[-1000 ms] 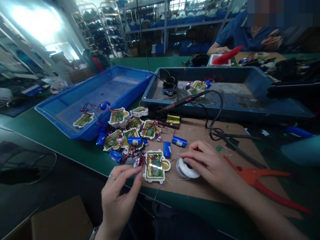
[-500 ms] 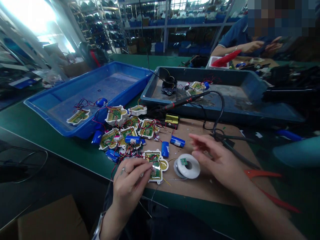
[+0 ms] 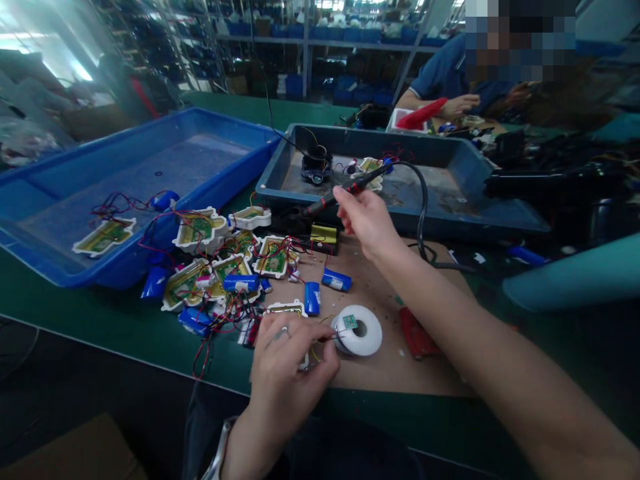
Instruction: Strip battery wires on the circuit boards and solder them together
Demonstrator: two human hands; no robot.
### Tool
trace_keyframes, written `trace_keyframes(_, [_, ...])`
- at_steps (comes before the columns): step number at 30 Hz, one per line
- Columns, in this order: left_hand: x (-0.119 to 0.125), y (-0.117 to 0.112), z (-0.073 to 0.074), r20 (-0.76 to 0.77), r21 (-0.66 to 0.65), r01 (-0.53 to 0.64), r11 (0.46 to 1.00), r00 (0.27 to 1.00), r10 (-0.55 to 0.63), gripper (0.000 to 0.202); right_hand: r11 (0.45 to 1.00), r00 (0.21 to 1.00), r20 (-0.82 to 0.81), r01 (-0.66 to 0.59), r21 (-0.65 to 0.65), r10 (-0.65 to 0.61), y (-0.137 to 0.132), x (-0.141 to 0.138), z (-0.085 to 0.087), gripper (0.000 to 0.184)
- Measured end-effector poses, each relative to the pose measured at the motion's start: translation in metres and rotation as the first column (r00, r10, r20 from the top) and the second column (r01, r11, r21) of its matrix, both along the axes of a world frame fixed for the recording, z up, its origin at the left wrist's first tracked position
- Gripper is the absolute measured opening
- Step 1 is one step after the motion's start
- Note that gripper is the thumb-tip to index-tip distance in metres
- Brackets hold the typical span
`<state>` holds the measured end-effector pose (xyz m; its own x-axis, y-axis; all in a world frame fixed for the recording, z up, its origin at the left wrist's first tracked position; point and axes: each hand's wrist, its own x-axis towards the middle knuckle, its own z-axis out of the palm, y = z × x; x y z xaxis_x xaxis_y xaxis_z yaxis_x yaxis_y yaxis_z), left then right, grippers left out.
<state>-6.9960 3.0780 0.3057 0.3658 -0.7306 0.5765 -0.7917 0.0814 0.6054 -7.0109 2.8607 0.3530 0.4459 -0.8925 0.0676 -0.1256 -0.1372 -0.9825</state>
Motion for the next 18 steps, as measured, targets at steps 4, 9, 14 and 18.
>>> trace_keyframes(4, [-0.001,-0.001,-0.003,-0.022,0.040,0.002,0.999,1.000,-0.001,0.013,0.992,1.000,0.024,0.005,-0.126,-0.003,-0.011,0.003,-0.005,0.030])
trace_keyframes(9, [-0.001,-0.001,-0.004,-0.054,0.080,-0.007,0.997,0.998,0.011,0.010,0.960,0.979,0.176,0.141,-0.242,-0.099,-0.011,-0.037,0.015,0.018])
trace_keyframes(14, [-0.002,-0.002,-0.006,-0.091,0.131,0.026,0.991,0.996,-0.014,0.008,0.922,0.871,0.379,0.374,-0.100,-0.312,0.014,-0.104,0.030,0.020])
trace_keyframes(18, [-0.006,-0.002,-0.009,-0.121,0.128,0.011,0.992,0.993,0.005,0.010,0.888,0.852,0.256,0.454,0.075,-0.458,0.042,-0.150,0.020,0.014])
